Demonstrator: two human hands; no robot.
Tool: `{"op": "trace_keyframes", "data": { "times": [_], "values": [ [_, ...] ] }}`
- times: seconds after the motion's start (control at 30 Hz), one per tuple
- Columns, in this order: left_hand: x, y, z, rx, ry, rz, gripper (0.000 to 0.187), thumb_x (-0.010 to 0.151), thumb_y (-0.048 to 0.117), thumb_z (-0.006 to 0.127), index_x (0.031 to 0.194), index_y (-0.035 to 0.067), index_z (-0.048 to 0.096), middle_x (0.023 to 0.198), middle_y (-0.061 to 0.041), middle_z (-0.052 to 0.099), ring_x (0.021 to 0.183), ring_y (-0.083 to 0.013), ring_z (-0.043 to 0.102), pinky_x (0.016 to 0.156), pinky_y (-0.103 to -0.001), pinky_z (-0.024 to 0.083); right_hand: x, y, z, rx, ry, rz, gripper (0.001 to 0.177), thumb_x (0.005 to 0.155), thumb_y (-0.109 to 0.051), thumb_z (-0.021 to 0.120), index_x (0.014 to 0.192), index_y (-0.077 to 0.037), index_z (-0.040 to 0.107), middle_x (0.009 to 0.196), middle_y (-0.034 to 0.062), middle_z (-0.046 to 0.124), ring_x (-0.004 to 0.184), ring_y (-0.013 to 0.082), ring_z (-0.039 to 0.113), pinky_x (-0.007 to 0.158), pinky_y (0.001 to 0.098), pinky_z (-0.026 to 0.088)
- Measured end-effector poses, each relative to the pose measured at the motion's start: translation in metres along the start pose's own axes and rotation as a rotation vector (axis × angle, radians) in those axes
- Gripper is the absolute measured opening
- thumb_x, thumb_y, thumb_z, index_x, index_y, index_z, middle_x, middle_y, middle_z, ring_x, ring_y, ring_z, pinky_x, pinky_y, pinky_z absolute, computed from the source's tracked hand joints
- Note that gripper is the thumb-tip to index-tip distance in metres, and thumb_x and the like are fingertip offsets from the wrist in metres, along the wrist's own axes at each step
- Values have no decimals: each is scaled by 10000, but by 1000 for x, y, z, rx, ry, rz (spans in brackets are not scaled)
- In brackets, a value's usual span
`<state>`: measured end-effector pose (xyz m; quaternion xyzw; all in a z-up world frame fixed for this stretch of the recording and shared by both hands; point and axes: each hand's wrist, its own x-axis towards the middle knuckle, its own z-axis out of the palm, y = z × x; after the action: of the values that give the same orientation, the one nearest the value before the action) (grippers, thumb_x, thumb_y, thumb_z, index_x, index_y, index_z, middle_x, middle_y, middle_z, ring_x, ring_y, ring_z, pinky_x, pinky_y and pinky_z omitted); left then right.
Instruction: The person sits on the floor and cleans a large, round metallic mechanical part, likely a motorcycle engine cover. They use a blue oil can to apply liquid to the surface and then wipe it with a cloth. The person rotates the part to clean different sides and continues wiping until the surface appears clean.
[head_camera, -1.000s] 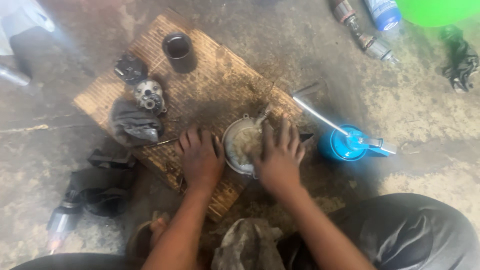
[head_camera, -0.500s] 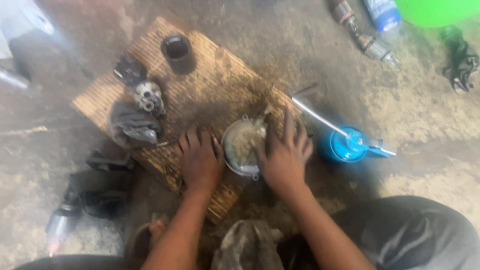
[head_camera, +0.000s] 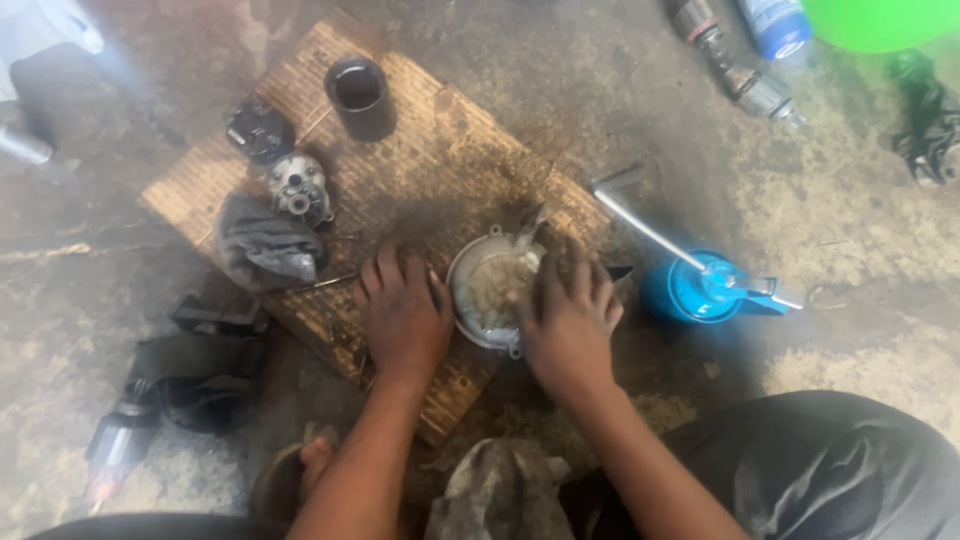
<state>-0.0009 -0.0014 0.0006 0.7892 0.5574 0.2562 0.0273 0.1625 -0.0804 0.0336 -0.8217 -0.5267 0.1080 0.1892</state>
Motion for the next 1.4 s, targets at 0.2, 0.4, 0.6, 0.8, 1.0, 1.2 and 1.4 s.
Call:
{"op": "trace_keyframes", "data": {
  "times": [0.2, 0.4, 0.6, 0.8, 1.0, 1.2, 1.4],
  "values": [
    [1, 1, 1, -8, 18, 0, 283, 894, 211, 638, 1100, 17, 628, 1373, -226, 525, 1284, -422, 474, 1033, -558, 382, 14, 2, 4, 145, -2, -6, 573, 959, -458, 619, 1443, -158, 554, 1673, 144, 270, 1513, 439, 217, 1156, 628, 195],
    [0, -3, 0, -5, -43, -22, 290, 937, 215, 627, 1138, 6, 628, 1389, -230, 518, 1280, -423, 470, 1024, -561, 382, 4, 20, 1, 109, -35, -57, 496, 978, -425, 587, 1469, -359, 553, 1724, 160, 120, 1517, 489, 102, 1153, 688, 131],
    [0, -4, 3, 4, -3, 5, 319, 907, 211, 628, 1165, 23, 626, 1365, -241, 510, 1251, -441, 463, 1009, -576, 366, -15, 30, 8, 3, -108, -163, 550, 919, -460, 596, 1460, -382, 543, 1698, 199, 13, 1540, 476, 4, 1139, 705, 99],
    [-2, -1, 1, 5, 27, 16, 270, 902, 207, 636, 1093, 17, 616, 1391, -223, 513, 1268, -421, 467, 1049, -564, 374, -5, 34, 2, -72, -54, -217, 554, 977, -477, 559, 1522, -388, 512, 1729, 176, -24, 1558, 489, -34, 1189, 682, 17],
    [-1, 0, -6, -30, -20, -9, 255, 893, 208, 643, 1066, 21, 629, 1371, -213, 524, 1227, -410, 481, 1041, -556, 365, -8, 15, 3, -86, -56, -358, 678, 855, -625, 641, 1476, -375, 539, 1704, 153, -10, 1528, 499, -59, 1174, 683, -31],
    [-3, -3, -1, -20, -10, -1, 259, 898, 218, 639, 1064, 20, 629, 1386, -217, 521, 1239, -403, 480, 1048, -548, 361, -9, 12, 7, -116, -74, -388, 788, 818, -769, 602, 1493, -368, 532, 1713, 143, -5, 1540, 491, -58, 1180, 688, -36],
    [-3, -4, -2, 7, -51, -15, 292, 901, 234, 642, 1101, 22, 623, 1396, -216, 510, 1249, -393, 470, 1052, -550, 353, -12, 12, 7, -131, -88, -422, 783, 848, -808, 515, 1501, -377, 540, 1717, 141, 13, 1542, 488, -45, 1185, 685, -33]
  ]
}}
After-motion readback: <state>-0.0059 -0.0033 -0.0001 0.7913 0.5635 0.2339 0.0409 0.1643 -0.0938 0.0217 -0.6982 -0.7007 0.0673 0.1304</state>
